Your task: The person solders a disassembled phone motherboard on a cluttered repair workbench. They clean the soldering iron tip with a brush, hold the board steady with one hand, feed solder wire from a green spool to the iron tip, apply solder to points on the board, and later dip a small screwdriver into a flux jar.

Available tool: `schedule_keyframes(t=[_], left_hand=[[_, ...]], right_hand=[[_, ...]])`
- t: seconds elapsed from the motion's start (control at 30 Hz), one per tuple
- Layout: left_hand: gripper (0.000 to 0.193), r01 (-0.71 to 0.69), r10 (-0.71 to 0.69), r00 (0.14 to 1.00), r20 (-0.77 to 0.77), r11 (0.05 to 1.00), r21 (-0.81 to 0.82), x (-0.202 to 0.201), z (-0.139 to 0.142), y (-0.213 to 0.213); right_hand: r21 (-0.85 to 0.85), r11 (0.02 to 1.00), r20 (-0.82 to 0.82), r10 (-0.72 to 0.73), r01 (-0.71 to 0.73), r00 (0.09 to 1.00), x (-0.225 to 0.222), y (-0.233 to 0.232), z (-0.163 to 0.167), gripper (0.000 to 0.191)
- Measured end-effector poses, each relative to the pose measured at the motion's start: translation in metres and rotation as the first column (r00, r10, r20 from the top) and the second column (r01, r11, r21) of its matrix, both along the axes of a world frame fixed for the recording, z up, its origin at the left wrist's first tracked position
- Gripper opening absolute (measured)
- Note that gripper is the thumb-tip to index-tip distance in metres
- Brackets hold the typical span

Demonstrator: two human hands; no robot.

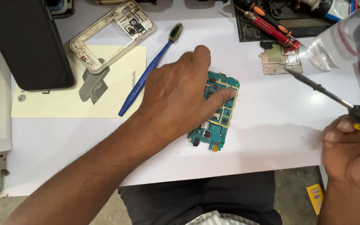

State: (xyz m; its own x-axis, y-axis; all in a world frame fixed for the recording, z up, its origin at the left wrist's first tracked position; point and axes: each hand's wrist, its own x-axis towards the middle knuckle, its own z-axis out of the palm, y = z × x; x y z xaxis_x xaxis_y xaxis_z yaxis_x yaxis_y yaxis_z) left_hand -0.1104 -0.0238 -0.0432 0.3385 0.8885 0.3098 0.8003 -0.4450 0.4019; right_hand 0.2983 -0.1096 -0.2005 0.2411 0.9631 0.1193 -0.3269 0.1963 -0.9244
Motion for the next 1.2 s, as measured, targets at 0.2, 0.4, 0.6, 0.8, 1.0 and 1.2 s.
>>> schedule_keyframes(t=[0.2, 0.4, 0.6, 0.8, 1.0, 1.2], left_hand=[[0.079, -0.073, 0.046, 0.973, -0.226, 0.991, -0.113, 0.012, 0.011, -0.014], [0.08, -0.087, 0.031, 0.949, -0.313, 0.982, -0.167, 0.022, 0.021, -0.021], [0.071, -0.059, -0.001, 0.929, -0.371, 0.987, -0.151, 0.024, 0.021, -0.027], [0.041, -0.031, 0.023, 0.887, -0.462, 0.999, -0.01, 0.033, 0.022, -0.037], [0.022, -0.019, -0.087, 0.915, -0.393, 0.966, -0.259, 0.021, 0.031, -0.036], [0.013, 0.026, -0.091, 0.99, -0.112, 0.873, -0.488, 0.003, 0.034, -0.015]], right_hand=[[0.027, 0.999, 0.034, 0.029, -0.03, 0.999, -0.029, 0.005, 0.021, 0.041], [0.118, 0.988, 0.027, 0.092, -0.095, 0.995, -0.055, 0.006, 0.05, 0.028], [0.163, 0.97, -0.042, 0.191, -0.181, 0.981, -0.066, 0.007, 0.058, 0.026], [0.103, 0.988, -0.031, 0.122, -0.118, 0.992, -0.077, 0.007, 0.059, 0.041], [0.05, 0.998, -0.024, 0.037, -0.036, 0.999, -0.085, 0.012, 0.047, 0.04], [0.036, 0.999, -0.051, -0.007, 0.009, 0.999, -0.081, 0.014, 0.033, 0.031]])
